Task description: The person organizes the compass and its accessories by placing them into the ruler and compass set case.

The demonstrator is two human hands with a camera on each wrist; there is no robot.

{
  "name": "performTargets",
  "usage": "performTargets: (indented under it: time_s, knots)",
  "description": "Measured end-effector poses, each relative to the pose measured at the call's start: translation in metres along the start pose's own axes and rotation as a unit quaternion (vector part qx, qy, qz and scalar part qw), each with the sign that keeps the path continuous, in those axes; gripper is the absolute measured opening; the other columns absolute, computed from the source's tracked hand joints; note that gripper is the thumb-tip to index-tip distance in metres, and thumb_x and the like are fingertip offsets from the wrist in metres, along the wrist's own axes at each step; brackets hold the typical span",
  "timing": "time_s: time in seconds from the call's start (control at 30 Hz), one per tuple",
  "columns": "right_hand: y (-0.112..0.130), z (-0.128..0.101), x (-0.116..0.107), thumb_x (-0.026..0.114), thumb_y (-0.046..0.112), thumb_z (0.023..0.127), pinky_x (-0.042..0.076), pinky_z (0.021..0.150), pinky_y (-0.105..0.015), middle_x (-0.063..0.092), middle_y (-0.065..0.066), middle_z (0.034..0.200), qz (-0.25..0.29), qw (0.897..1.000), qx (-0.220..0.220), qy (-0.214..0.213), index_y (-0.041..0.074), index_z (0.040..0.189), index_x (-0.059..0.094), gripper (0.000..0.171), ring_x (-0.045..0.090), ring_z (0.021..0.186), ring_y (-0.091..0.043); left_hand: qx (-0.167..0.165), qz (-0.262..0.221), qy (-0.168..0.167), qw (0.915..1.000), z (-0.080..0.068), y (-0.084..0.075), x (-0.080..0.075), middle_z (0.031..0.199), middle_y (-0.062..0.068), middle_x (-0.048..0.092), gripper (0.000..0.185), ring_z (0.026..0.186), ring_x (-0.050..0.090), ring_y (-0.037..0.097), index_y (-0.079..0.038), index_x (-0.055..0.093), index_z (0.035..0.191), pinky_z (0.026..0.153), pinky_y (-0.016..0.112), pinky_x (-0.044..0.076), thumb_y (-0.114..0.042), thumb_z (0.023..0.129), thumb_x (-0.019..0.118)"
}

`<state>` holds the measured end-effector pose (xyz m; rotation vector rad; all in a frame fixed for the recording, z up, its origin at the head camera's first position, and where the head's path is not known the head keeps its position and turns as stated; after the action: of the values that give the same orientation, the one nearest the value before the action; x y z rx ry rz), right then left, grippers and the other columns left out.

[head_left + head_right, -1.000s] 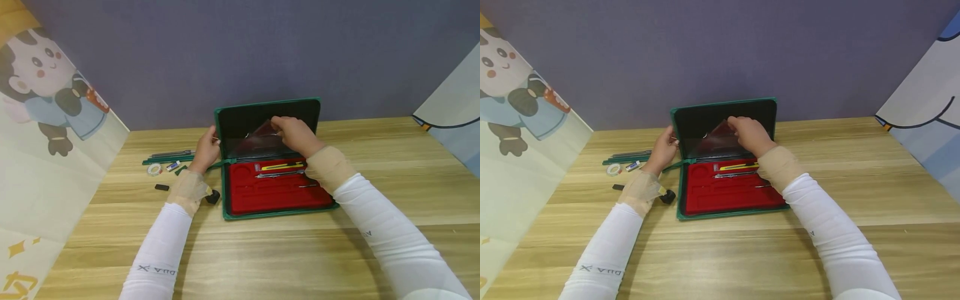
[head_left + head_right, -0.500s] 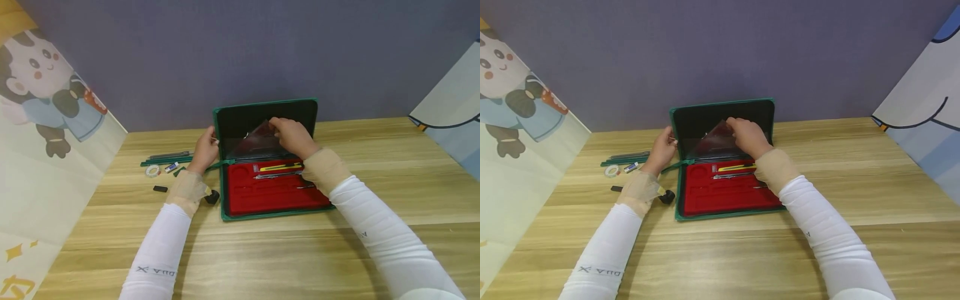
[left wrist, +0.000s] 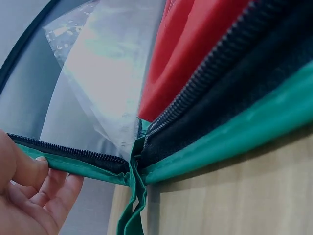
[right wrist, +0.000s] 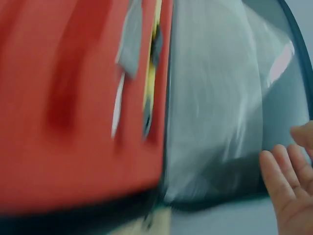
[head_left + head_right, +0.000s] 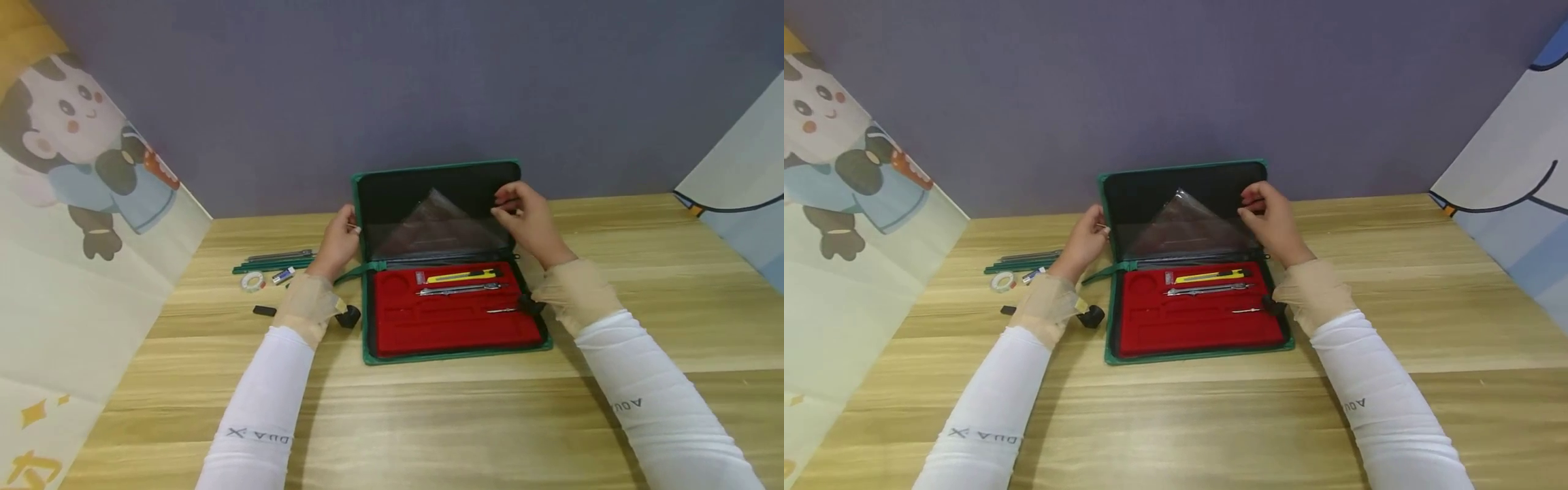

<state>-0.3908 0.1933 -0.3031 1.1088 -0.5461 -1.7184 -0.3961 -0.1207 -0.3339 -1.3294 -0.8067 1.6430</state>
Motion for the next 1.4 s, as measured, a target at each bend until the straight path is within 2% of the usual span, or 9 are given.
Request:
performTargets:
  time_s: [0.1,0.2,0.47,0.6,0.67,0.9,1.1,1.27,1.4]
  knots:
    - [-0.019,-0.008,-0.023,0.057,-0.003,0.090,0.053,0.069,-0.017,0.054,-0.009,0.098,0.139,0.988,0.042,-0.058,-0.006,0.110,0.050,0.022,0.058,0.081,-0.012,0.001,-0.003,-0.005,1.0000,0.002,0.000,-0.003,0.096,0.012,0.045,0.013,0.091,0.044,0.023,0.002,0.044,0.099,0.074,0.029,0.037,0.012,0.091,0.040]
    - [-0.037,-0.018,-0.031,0.056,-0.005,0.089,0.054,0.068,-0.019,0.057,-0.005,0.093,0.257,0.959,0.086,-0.080,-0.003,0.106,0.052,0.018,0.061,0.080,-0.011,0.001,0.000,-0.006,1.0000,0.005,0.002,-0.006,0.096,0.012,0.046,0.018,0.092,0.045,0.024,0.004,0.048,0.103,0.076,0.029,0.039,0.013,0.089,0.040]
    - [-0.070,-0.041,0.004,0.052,0.006,0.095,0.053,0.080,-0.023,0.061,0.006,0.104,0.334,0.906,0.245,0.092,0.001,0.130,0.041,0.037,0.063,0.092,-0.009,-0.031,0.000,-0.001,0.9995,0.010,0.011,-0.013,0.107,0.016,0.049,0.035,0.098,0.046,0.024,0.003,0.051,0.121,0.081,0.030,0.040,0.012,0.089,0.040]
    - [-0.076,-0.049,0.010,0.051,-0.002,0.094,0.054,0.079,-0.025,0.063,0.002,0.100,0.390,0.870,0.284,0.098,0.004,0.115,0.057,0.023,0.063,0.088,-0.013,-0.044,0.003,-0.001,0.9990,0.012,0.015,-0.014,0.109,0.017,0.048,0.039,0.098,0.046,0.024,0.005,0.048,0.127,0.082,0.030,0.040,0.011,0.089,0.040]
    - [-0.078,-0.052,0.012,0.050,-0.006,0.093,0.054,0.079,-0.025,0.064,0.000,0.098,0.405,0.861,0.292,0.098,0.007,0.104,0.063,0.022,0.063,0.086,-0.014,-0.052,0.006,-0.002,0.9986,0.012,0.017,-0.014,0.110,0.018,0.048,0.041,0.099,0.046,0.024,0.005,0.047,0.129,0.083,0.031,0.040,0.010,0.089,0.040]
    - [-0.076,-0.054,0.017,0.051,-0.004,0.093,0.054,0.079,-0.025,0.067,0.000,0.096,0.373,0.875,0.287,0.115,0.007,0.100,0.063,0.018,0.066,0.088,-0.012,-0.080,0.029,-0.002,0.9964,0.015,0.028,-0.017,0.122,0.021,0.049,0.045,0.113,0.047,0.030,0.003,0.042,0.136,0.095,0.038,0.042,0.004,0.092,0.040]
    - [-0.071,-0.053,0.019,0.048,-0.005,0.094,0.055,0.078,-0.025,0.069,-0.002,0.094,0.372,0.876,0.275,0.136,0.007,0.098,0.065,0.021,0.067,0.087,-0.013,-0.095,0.050,-0.004,0.9942,0.015,0.033,-0.021,0.127,0.023,0.051,0.051,0.120,0.047,0.032,0.007,0.041,0.136,0.101,0.038,0.040,0.007,0.085,0.040]
    - [-0.071,-0.058,0.020,0.048,-0.003,0.095,0.055,0.077,-0.025,0.069,-0.003,0.092,0.346,0.881,0.285,0.155,0.007,0.100,0.063,0.019,0.067,0.086,-0.013,-0.098,0.082,-0.004,0.9917,0.010,0.033,-0.029,0.125,0.022,0.055,0.051,0.120,0.049,0.031,0.007,0.045,0.134,0.101,0.036,0.040,0.004,0.083,0.041]
    - [-0.070,-0.065,0.021,0.052,0.000,0.094,0.055,0.076,-0.024,0.068,0.001,0.091,0.288,0.892,0.301,0.174,-0.003,0.112,0.055,0.019,0.067,0.085,-0.010,-0.089,0.121,-0.002,0.9886,0.003,0.029,-0.042,0.125,0.019,0.057,0.049,0.117,0.052,0.030,0.004,0.046,0.134,0.095,0.035,0.043,0.001,0.085,0.043]
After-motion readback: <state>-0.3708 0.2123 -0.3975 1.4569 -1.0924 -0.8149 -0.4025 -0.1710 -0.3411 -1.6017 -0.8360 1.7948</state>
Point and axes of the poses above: each hand's wrist, its own z-axis towards the middle knuckle, its own x-axis out of the palm, y = z × x, the point moved 8 cm from there along z, towards the middle knuckle
